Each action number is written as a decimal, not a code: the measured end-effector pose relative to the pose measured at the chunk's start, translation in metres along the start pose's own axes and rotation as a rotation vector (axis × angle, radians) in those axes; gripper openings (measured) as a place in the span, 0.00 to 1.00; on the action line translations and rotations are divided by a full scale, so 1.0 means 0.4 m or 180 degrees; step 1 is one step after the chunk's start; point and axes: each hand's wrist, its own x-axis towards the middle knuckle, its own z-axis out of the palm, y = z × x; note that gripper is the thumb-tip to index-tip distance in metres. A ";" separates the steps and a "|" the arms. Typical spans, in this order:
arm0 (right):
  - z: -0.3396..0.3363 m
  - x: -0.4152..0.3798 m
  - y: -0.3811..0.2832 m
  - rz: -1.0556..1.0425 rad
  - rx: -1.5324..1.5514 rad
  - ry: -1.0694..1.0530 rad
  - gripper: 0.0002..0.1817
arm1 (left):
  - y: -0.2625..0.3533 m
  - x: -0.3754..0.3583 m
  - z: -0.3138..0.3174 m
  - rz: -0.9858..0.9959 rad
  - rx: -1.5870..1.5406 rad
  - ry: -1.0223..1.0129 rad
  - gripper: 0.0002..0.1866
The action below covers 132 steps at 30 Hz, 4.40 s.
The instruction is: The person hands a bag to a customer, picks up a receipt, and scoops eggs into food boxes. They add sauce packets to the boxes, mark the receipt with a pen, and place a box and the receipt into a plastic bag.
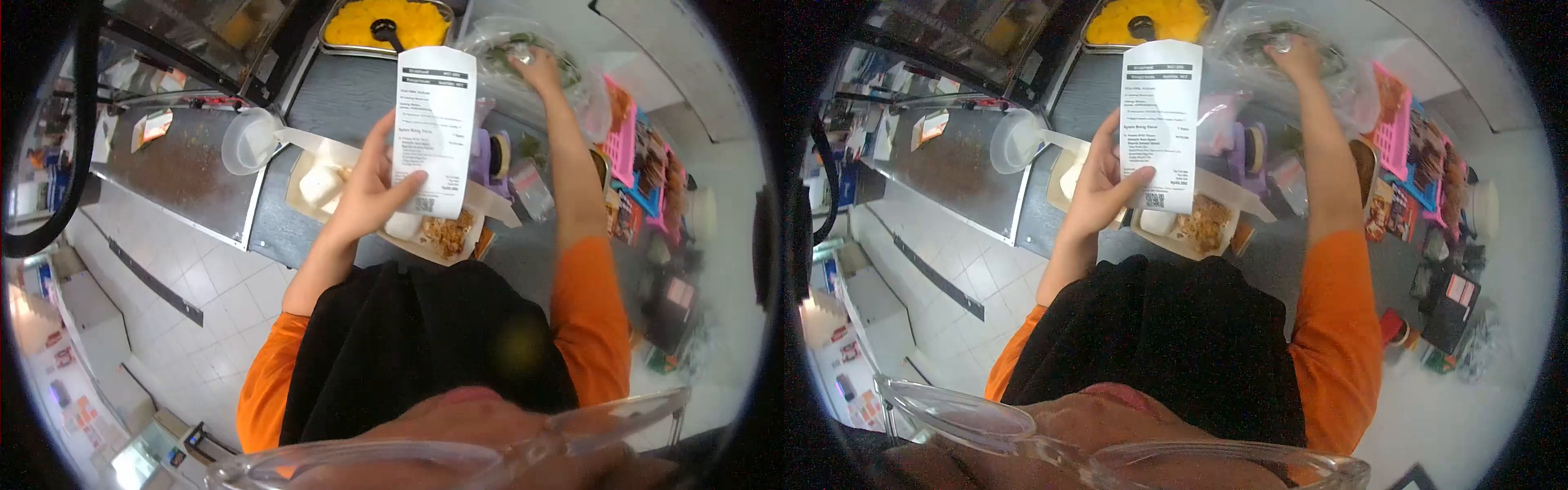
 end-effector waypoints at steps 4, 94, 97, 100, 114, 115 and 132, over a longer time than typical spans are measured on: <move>0.168 -0.022 0.086 -0.1102 -0.1668 0.0344 0.18 | -0.008 0.016 -0.011 -0.0093 0.0112 0.0066 0.39; -0.114 -0.155 -0.526 -0.0794 -0.0309 0.1219 0.24 | -0.008 -0.146 -0.574 0.1208 0.2530 0.0785 0.23; 0.036 -0.103 -0.639 -0.0050 -0.0326 -0.0340 0.22 | -0.041 0.021 -0.611 0.1378 0.3504 0.0844 0.27; 0.109 -0.077 -0.685 -0.0189 -0.0483 0.0056 0.19 | 0.000 0.134 -0.628 0.0891 0.3453 0.0687 0.30; 0.190 -0.165 -0.831 -0.1419 0.0836 -0.0420 0.11 | -0.032 0.053 -0.673 0.0804 0.2991 0.1133 0.30; 0.168 -0.195 -0.810 -0.1482 0.0858 -0.0611 0.11 | -0.049 0.043 -0.680 0.0801 0.2976 0.1145 0.30; -0.033 -0.280 -0.766 -0.1219 -0.0338 -0.0956 0.10 | -0.149 0.146 -0.640 0.0095 0.3494 0.0265 0.40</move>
